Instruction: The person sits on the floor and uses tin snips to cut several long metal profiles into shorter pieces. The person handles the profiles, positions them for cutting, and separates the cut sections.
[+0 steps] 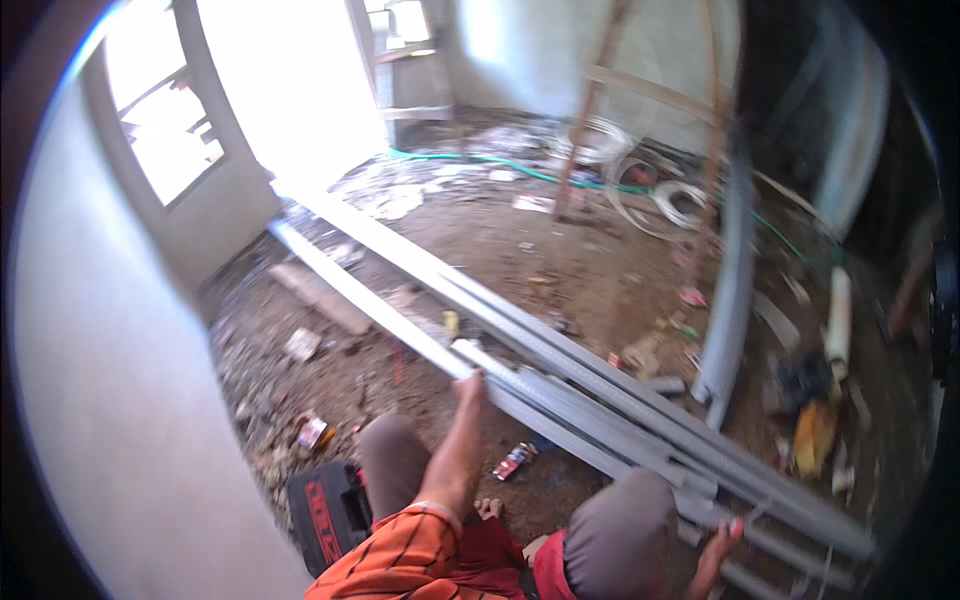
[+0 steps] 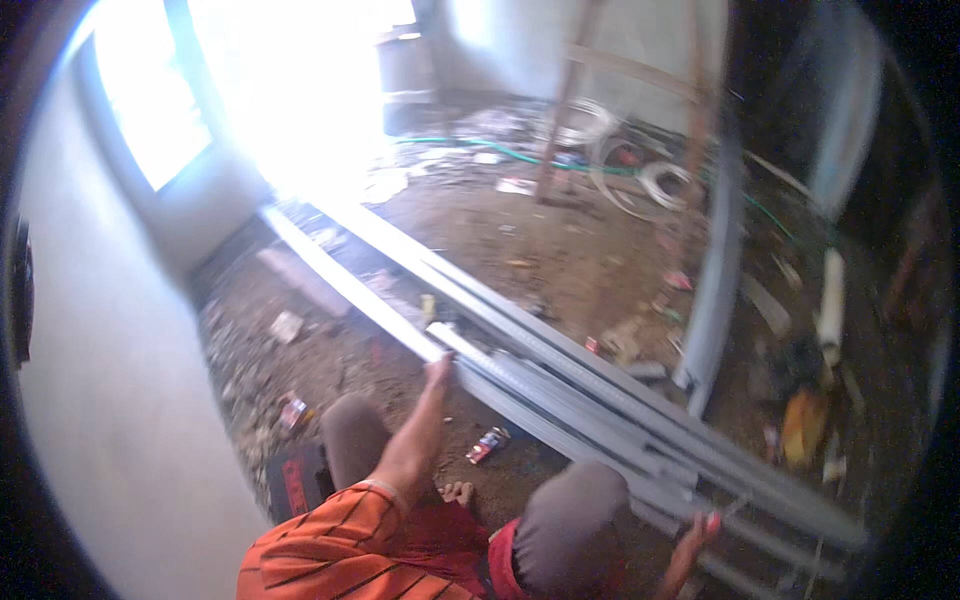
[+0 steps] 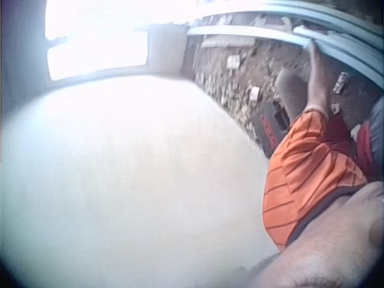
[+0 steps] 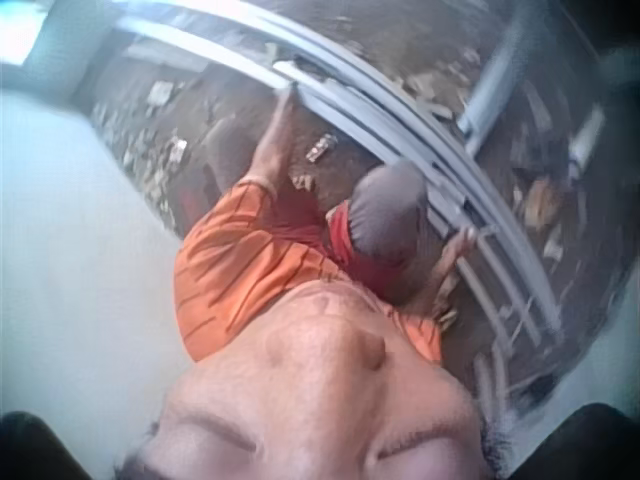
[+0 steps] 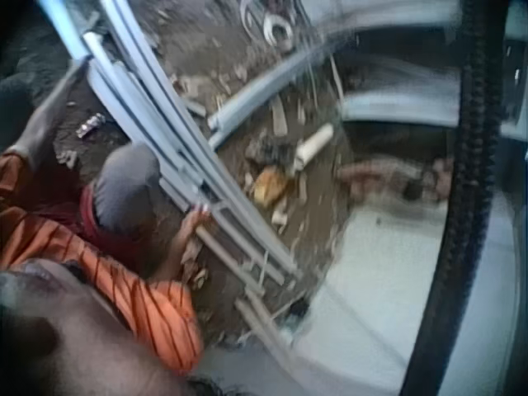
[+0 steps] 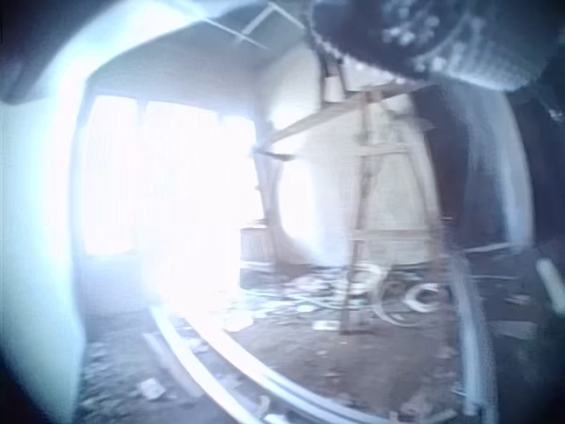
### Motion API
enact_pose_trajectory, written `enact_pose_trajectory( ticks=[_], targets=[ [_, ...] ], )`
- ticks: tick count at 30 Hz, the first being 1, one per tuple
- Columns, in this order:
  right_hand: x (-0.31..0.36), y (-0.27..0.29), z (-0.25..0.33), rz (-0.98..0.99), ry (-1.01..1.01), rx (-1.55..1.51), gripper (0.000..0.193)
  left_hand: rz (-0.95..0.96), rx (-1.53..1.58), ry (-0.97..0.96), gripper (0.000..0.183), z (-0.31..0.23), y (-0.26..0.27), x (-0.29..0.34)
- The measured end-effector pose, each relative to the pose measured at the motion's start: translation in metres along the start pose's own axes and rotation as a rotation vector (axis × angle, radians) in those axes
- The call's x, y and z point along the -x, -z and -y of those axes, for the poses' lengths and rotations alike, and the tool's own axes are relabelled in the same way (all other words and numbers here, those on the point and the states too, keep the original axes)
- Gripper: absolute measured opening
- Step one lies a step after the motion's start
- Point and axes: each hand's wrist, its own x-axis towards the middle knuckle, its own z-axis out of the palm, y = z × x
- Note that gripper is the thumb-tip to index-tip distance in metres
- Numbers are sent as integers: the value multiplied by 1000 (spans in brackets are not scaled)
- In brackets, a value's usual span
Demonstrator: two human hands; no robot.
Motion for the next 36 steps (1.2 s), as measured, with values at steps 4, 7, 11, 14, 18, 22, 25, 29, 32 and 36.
enact_pose_trajectory(
  ticks=[4, 7, 11, 14, 18, 22, 25, 29, 32, 36],
  targets=[
    [2, -15, 9, 113, -159, -289, 52, 414, -159, 43, 46, 40, 25, -41],
    [-19, -19, 4, 22, 93, 73, 46, 525, 93, 212, 46, 55, 46, -91],
    [-27, 31, -1, -69, 103, 155, 38, 771, 181, 377, 29, 36, 39, -60],
    [-19, 51, -17, -117, -56, 15, 36, 691, 108, 383, 33, 39, 25, -55],
    [-19, 45, -40, 24, -126, 222, 43, 682, 65, 359, 39, 50, 21, -53],
    [-18, -1, -43, 232, 14, 220, 51, 610, 36, 186, 44, 62, 44, -76],
    [-18, -18, -58, 363, -106, 114, 55, 284, -191, 2, 47, 73, 72, -89],
    [-22, -8, -69, 359, -108, 117, 48, -72, 88, 343, 40, 37, 32, -22],
    [-44, 48, -122, 256, -228, 229, 46, -21, -69, 169, 40, -13, -8, 46],
    [-42, 47, -83, 366, -350, 157, 41, -124, -101, 145, 51, 7, 25, 46]
  ],
)
